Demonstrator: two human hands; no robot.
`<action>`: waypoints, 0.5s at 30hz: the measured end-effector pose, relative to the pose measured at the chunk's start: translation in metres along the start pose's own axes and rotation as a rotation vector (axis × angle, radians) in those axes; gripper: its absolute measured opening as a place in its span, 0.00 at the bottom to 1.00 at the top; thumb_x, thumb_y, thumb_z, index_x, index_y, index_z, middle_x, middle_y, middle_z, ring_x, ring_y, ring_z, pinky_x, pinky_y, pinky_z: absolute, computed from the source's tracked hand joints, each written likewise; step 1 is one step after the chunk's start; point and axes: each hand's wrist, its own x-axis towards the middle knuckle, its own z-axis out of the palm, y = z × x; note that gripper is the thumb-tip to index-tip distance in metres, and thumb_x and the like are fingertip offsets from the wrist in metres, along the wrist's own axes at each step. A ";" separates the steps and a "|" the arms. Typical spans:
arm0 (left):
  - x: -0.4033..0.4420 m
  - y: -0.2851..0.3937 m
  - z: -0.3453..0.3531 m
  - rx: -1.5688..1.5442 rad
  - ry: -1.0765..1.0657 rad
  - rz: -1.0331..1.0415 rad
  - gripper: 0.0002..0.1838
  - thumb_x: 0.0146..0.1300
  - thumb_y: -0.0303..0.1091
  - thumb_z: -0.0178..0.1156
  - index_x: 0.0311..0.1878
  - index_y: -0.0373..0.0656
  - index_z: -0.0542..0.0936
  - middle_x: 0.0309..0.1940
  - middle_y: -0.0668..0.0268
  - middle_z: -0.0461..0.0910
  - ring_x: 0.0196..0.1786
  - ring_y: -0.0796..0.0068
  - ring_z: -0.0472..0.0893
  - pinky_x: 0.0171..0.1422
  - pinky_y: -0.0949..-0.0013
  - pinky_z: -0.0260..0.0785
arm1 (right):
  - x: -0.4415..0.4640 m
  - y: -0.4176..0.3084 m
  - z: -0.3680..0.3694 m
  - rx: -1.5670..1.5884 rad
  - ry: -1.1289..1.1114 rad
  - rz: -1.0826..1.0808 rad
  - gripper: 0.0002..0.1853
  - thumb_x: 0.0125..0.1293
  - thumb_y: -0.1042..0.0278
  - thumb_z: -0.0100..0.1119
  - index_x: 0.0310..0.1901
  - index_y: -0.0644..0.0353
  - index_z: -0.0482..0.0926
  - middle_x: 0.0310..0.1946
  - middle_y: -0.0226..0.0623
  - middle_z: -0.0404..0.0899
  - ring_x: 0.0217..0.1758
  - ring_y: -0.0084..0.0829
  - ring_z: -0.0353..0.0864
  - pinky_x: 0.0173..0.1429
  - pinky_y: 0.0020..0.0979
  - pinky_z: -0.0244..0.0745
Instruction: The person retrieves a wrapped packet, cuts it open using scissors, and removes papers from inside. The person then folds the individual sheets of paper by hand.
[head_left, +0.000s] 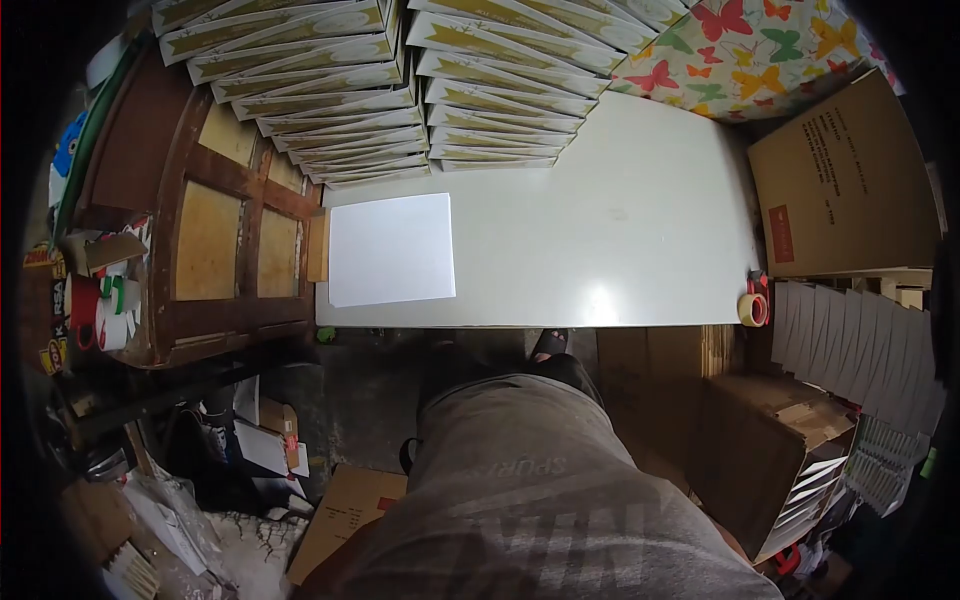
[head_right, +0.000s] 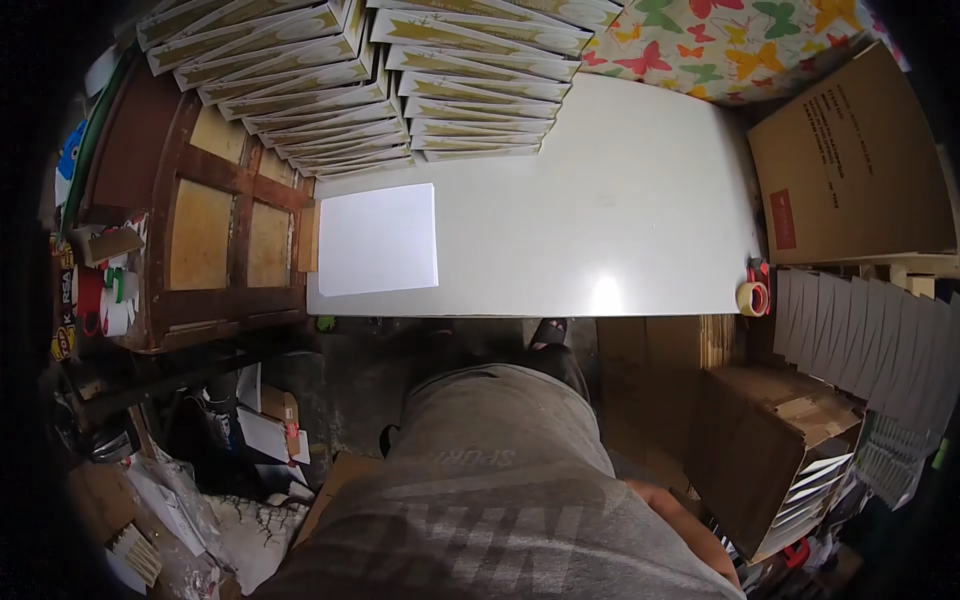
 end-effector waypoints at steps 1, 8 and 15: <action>-0.003 -0.001 -0.003 -0.007 -0.015 0.045 0.33 0.76 0.72 0.50 0.64 0.51 0.69 0.61 0.64 0.66 0.62 0.66 0.63 0.69 0.54 0.61 | 0.000 0.000 -0.001 0.005 0.001 0.008 0.32 0.60 0.56 0.74 0.64 0.64 0.84 0.59 0.38 0.86 0.56 0.38 0.84 0.60 0.43 0.82; -0.024 0.008 -0.053 0.018 -0.107 0.386 0.42 0.76 0.72 0.50 0.79 0.51 0.63 0.79 0.62 0.60 0.81 0.64 0.57 0.83 0.55 0.52 | 0.018 0.015 -0.005 0.054 -0.009 0.072 0.31 0.59 0.58 0.76 0.63 0.63 0.85 0.57 0.36 0.87 0.53 0.36 0.84 0.57 0.42 0.83; -0.002 -0.036 -0.121 0.349 -0.065 0.852 0.53 0.71 0.79 0.46 0.88 0.53 0.51 0.88 0.61 0.50 0.89 0.62 0.50 0.89 0.58 0.47 | 0.022 0.004 -0.015 -0.051 -0.023 0.177 0.23 0.60 0.59 0.72 0.55 0.62 0.87 0.46 0.37 0.88 0.41 0.37 0.85 0.46 0.41 0.83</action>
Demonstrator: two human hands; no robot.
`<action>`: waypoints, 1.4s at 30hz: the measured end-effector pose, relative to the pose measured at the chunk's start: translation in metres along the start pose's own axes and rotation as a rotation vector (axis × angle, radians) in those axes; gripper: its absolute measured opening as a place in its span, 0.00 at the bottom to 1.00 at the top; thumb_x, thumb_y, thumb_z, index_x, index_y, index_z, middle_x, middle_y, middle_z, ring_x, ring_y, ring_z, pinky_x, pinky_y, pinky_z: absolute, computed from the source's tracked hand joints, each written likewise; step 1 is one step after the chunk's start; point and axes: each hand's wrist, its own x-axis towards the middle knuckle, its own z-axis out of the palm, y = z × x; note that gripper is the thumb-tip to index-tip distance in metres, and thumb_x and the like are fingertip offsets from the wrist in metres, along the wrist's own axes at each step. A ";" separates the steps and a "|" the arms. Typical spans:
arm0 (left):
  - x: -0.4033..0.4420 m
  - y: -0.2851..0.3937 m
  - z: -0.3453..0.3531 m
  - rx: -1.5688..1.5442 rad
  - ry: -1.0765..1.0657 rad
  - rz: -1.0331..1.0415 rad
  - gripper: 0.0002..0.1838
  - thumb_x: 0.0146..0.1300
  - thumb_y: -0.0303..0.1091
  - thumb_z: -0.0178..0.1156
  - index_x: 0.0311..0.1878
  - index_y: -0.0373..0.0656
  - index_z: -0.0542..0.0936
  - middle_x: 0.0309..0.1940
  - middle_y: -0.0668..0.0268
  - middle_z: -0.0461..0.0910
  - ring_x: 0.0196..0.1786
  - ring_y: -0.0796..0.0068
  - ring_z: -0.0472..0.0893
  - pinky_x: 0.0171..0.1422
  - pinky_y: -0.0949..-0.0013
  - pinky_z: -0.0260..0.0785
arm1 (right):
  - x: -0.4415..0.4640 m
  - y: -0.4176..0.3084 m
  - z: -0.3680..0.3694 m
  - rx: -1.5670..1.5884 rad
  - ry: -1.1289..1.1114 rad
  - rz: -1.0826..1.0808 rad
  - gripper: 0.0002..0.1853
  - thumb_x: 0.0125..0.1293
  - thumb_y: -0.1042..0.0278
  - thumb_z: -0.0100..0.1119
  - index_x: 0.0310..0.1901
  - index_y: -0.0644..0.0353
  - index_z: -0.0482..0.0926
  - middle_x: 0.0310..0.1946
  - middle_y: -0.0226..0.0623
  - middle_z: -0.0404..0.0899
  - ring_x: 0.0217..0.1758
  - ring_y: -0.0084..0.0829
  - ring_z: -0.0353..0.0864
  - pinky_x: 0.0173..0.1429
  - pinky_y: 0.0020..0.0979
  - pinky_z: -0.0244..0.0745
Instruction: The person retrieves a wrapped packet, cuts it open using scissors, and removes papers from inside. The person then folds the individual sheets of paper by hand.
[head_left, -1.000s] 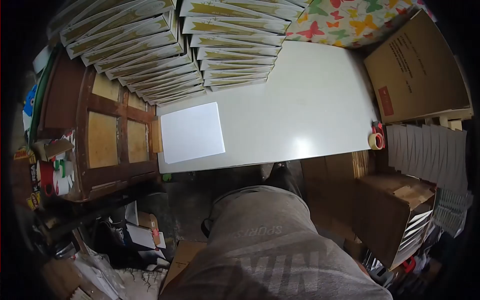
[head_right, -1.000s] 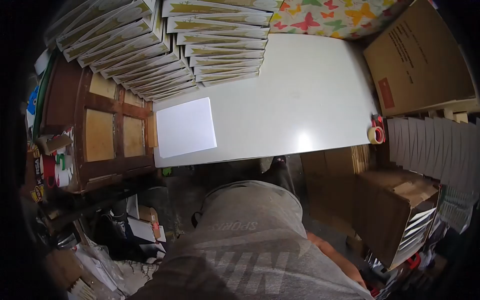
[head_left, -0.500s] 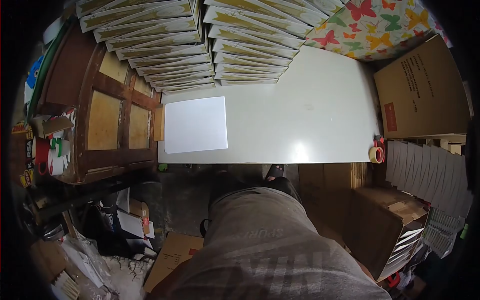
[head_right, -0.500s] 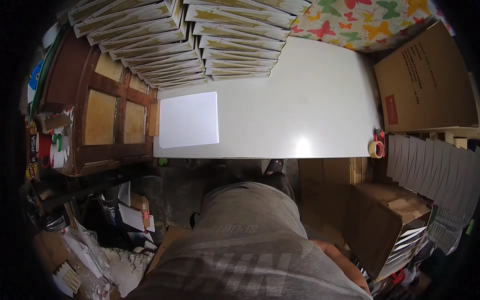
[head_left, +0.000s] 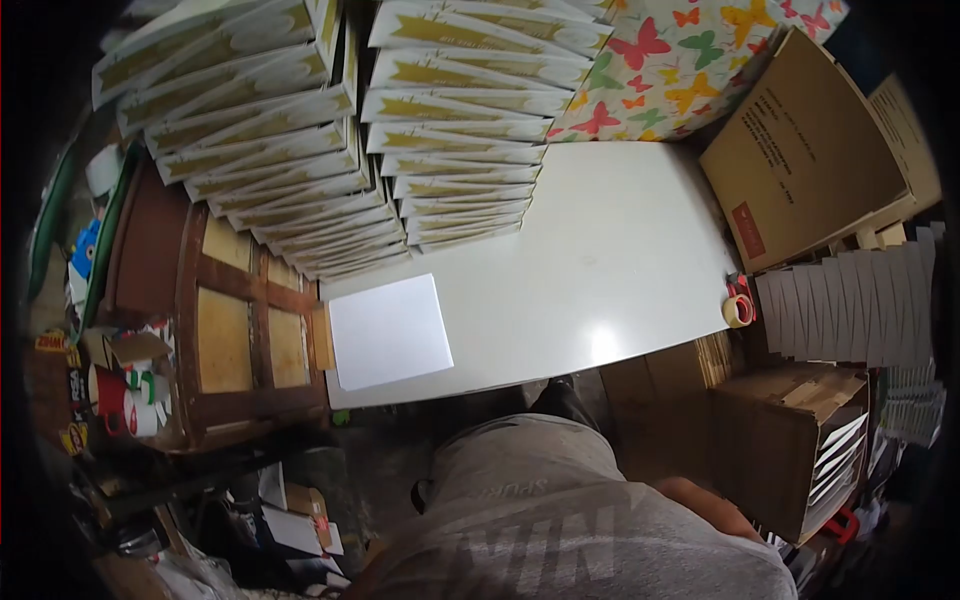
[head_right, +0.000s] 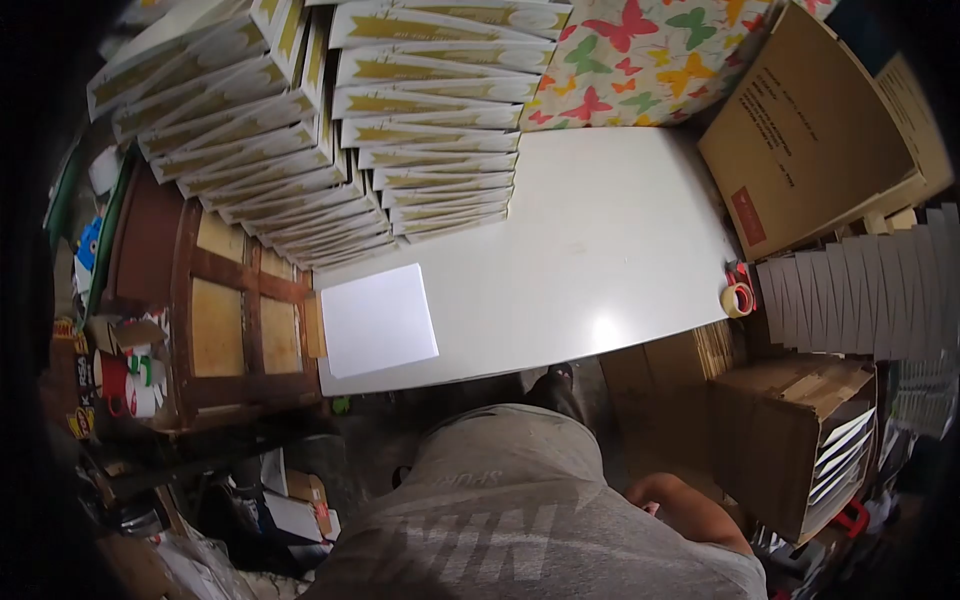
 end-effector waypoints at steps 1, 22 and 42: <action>0.000 -0.006 -0.009 0.099 0.004 0.091 0.55 0.70 0.81 0.44 0.89 0.54 0.48 0.88 0.61 0.47 0.89 0.62 0.48 0.89 0.59 0.46 | -0.003 -0.003 0.005 -0.043 0.033 -0.029 0.22 0.60 0.59 0.72 0.54 0.62 0.87 0.45 0.37 0.88 0.40 0.37 0.85 0.46 0.41 0.83; 0.222 0.083 -0.069 -0.025 0.368 -0.024 0.14 0.74 0.40 0.63 0.44 0.36 0.85 0.36 0.63 0.85 0.35 0.71 0.78 0.42 0.65 0.72 | -0.043 -0.239 0.036 -0.307 0.763 -0.427 0.18 0.78 0.54 0.61 0.48 0.64 0.82 0.53 0.38 0.84 0.44 0.35 0.82 0.50 0.38 0.79; 0.293 0.150 -0.145 0.438 0.868 0.025 0.15 0.68 0.41 0.69 0.47 0.39 0.84 0.44 0.53 0.85 0.45 0.53 0.82 0.54 0.53 0.76 | 0.037 -0.391 -0.021 -0.747 0.989 -0.532 0.15 0.69 0.59 0.64 0.44 0.65 0.79 0.40 0.51 0.84 0.42 0.53 0.84 0.50 0.45 0.80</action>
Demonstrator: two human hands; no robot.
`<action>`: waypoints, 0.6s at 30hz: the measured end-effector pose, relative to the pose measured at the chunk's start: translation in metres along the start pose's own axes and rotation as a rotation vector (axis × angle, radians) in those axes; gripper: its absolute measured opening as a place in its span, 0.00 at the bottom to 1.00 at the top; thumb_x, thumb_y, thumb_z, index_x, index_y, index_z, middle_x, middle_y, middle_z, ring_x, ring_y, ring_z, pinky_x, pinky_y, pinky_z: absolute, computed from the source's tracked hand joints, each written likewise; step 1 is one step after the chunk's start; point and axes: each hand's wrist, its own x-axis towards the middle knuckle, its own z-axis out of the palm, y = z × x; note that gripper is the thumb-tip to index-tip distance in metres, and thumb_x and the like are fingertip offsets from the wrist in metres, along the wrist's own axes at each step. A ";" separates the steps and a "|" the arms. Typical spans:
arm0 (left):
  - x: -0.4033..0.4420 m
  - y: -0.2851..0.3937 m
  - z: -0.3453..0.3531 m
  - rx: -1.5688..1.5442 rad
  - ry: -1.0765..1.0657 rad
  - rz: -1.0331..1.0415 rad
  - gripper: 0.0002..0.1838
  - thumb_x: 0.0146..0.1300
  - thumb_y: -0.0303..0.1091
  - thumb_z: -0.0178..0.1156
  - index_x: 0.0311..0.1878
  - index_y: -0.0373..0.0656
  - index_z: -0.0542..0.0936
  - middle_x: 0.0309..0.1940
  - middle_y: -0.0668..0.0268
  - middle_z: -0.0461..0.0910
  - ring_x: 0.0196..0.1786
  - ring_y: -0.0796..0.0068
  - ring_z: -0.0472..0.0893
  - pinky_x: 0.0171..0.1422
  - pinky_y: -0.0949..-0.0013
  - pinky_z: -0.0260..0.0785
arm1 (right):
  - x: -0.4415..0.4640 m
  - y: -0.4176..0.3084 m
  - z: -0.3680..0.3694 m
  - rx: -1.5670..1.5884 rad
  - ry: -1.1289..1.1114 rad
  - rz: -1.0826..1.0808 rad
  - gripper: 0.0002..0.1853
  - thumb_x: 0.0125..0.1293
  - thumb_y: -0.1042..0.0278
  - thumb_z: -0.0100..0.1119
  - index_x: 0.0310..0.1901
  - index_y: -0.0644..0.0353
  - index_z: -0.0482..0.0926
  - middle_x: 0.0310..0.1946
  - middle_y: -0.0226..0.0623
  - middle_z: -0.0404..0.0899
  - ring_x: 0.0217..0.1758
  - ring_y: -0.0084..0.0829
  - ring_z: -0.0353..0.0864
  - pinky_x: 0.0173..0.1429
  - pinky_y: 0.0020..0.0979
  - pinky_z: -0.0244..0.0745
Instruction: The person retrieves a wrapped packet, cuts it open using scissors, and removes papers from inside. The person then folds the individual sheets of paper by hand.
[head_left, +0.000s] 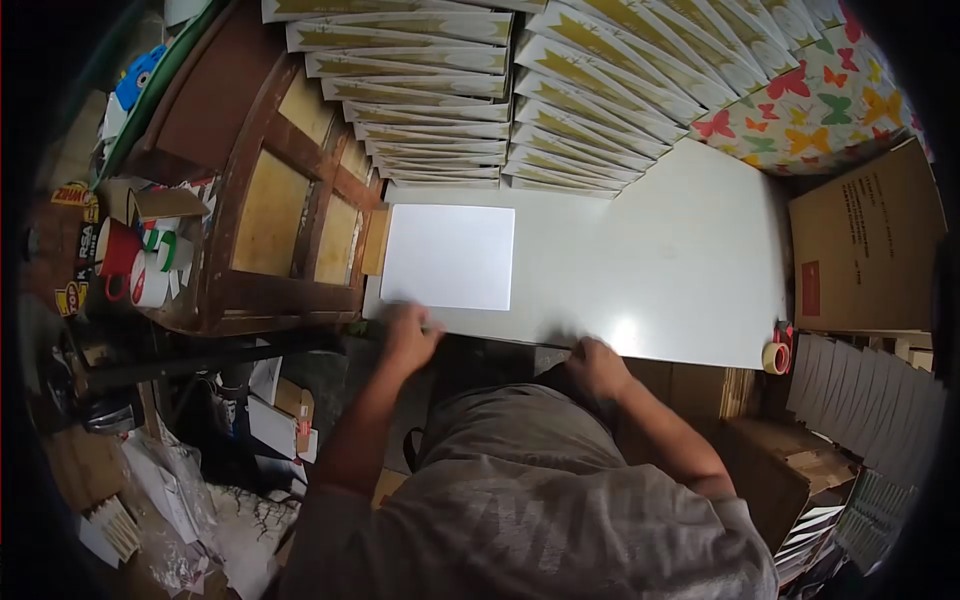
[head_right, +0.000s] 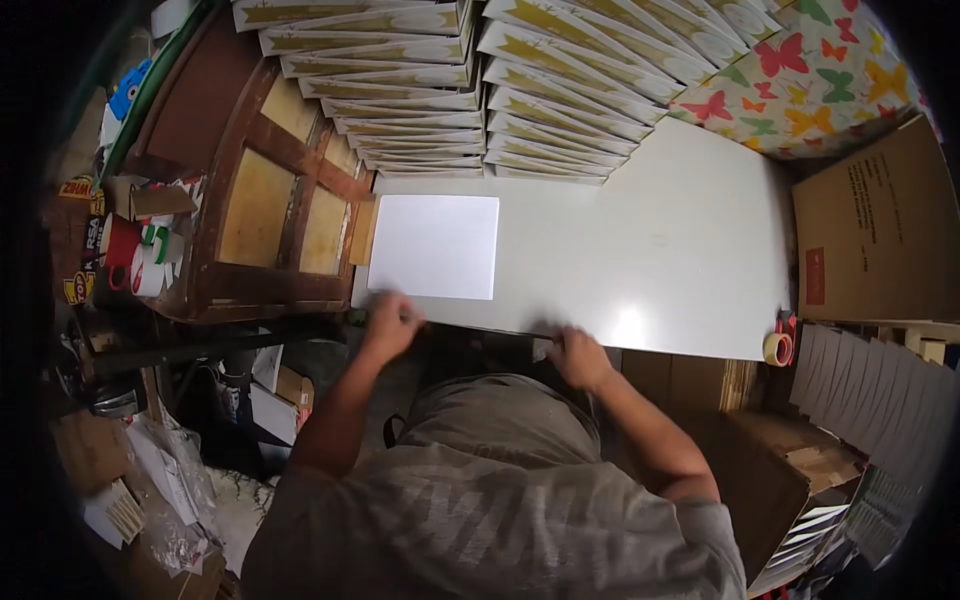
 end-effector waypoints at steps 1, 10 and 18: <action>0.024 -0.027 0.015 0.002 0.385 0.074 0.15 0.67 0.41 0.70 0.48 0.41 0.82 0.49 0.52 0.84 0.47 0.52 0.82 0.56 0.54 0.76 | 0.027 -0.013 -0.004 0.108 0.005 -0.009 0.16 0.68 0.60 0.65 0.46 0.67 0.79 0.40 0.50 0.83 0.41 0.53 0.83 0.50 0.45 0.80; 0.093 -0.038 0.019 0.165 0.504 -0.507 0.29 0.66 0.50 0.66 0.62 0.36 0.80 0.57 0.46 0.81 0.58 0.41 0.80 0.66 0.50 0.73 | 0.165 -0.085 0.073 0.334 0.389 0.149 0.25 0.66 0.62 0.66 0.59 0.72 0.79 0.45 0.54 0.81 0.44 0.50 0.82 0.54 0.43 0.82; 0.066 -0.059 0.039 0.089 0.388 -0.300 0.26 0.65 0.47 0.67 0.59 0.37 0.83 0.51 0.48 0.84 0.55 0.44 0.82 0.64 0.51 0.75 | 0.127 -0.086 0.085 0.293 0.327 0.208 0.29 0.67 0.64 0.64 0.66 0.72 0.75 0.58 0.60 0.76 0.57 0.57 0.81 0.65 0.46 0.79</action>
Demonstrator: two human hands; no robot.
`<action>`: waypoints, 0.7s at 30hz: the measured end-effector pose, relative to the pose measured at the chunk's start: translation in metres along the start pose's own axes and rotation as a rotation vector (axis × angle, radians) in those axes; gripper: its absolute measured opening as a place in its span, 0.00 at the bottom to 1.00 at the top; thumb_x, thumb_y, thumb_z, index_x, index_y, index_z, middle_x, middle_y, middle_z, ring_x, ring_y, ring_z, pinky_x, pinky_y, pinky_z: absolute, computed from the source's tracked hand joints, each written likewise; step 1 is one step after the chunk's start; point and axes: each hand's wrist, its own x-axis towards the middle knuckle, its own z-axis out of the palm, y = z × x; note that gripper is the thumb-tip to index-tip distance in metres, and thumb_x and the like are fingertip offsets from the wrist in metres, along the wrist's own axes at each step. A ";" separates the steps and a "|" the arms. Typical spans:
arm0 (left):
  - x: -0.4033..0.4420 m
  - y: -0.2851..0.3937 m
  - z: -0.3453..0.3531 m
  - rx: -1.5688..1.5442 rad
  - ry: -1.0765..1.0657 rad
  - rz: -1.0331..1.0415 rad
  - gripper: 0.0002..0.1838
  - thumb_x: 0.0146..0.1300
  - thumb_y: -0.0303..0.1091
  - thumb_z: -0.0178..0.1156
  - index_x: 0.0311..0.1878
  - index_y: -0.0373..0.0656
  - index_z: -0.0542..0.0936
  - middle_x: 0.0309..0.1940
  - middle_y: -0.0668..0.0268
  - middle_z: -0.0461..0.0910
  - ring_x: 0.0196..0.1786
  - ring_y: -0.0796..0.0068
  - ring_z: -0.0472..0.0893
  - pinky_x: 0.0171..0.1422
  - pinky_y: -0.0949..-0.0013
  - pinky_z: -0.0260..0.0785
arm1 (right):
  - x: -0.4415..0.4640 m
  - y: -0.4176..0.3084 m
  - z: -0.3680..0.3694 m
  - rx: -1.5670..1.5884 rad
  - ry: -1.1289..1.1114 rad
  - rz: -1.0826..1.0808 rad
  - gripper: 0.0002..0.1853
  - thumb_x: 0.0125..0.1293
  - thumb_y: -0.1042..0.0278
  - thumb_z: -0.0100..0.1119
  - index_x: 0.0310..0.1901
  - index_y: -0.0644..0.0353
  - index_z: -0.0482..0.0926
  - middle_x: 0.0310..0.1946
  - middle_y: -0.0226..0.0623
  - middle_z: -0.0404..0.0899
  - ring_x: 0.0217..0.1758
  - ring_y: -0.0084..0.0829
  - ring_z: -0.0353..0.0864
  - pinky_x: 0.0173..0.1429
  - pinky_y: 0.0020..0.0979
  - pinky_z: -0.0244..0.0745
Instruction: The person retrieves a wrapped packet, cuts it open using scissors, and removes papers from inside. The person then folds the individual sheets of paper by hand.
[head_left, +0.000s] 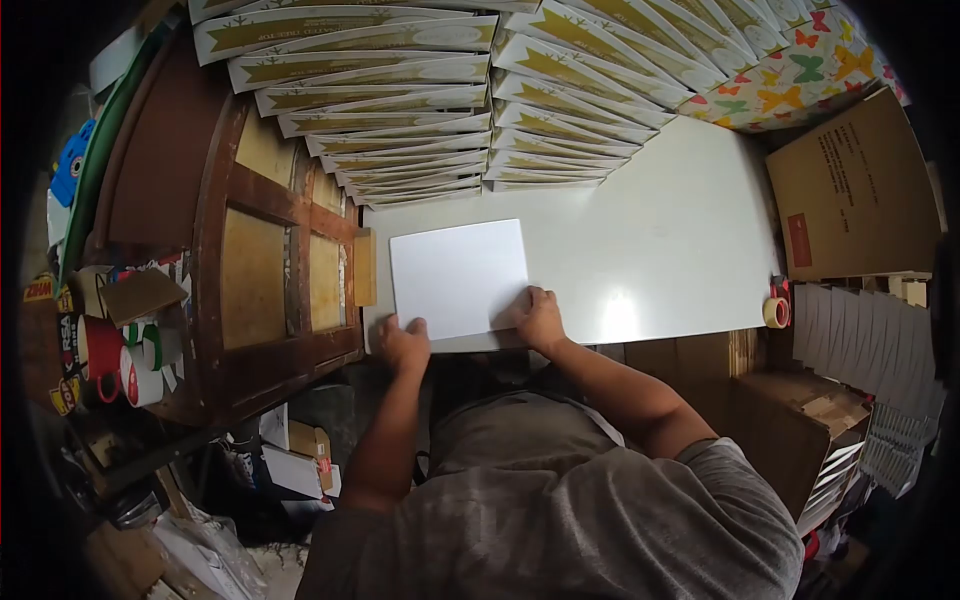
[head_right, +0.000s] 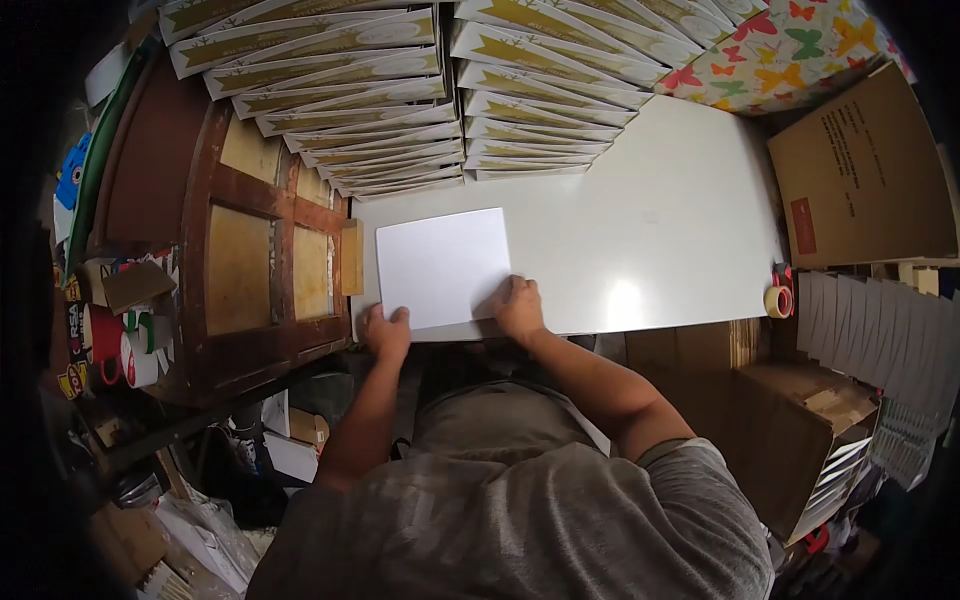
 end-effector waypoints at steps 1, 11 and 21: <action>-0.007 0.012 0.005 0.009 0.024 0.064 0.25 0.66 0.45 0.67 0.60 0.37 0.83 0.49 0.50 0.86 0.55 0.45 0.84 0.64 0.52 0.74 | -0.002 0.006 -0.010 -0.011 0.056 0.007 0.30 0.66 0.64 0.64 0.67 0.72 0.74 0.59 0.62 0.76 0.58 0.60 0.80 0.66 0.48 0.79; -0.088 0.146 0.069 -0.134 -0.452 0.264 0.22 0.64 0.40 0.70 0.56 0.36 0.84 0.49 0.53 0.85 0.48 0.52 0.83 0.57 0.56 0.77 | -0.013 0.138 -0.172 0.124 0.149 0.300 0.34 0.67 0.63 0.70 0.69 0.74 0.73 0.51 0.52 0.80 0.51 0.45 0.83 0.60 0.38 0.81; -0.156 0.222 0.123 -0.076 -0.033 0.277 0.21 0.63 0.35 0.68 0.57 0.35 0.82 0.56 0.48 0.82 0.55 0.47 0.81 0.64 0.54 0.75 | -0.021 0.233 -0.232 0.189 0.020 0.002 0.32 0.67 0.70 0.69 0.70 0.75 0.72 0.47 0.47 0.81 0.44 0.36 0.82 0.51 0.35 0.81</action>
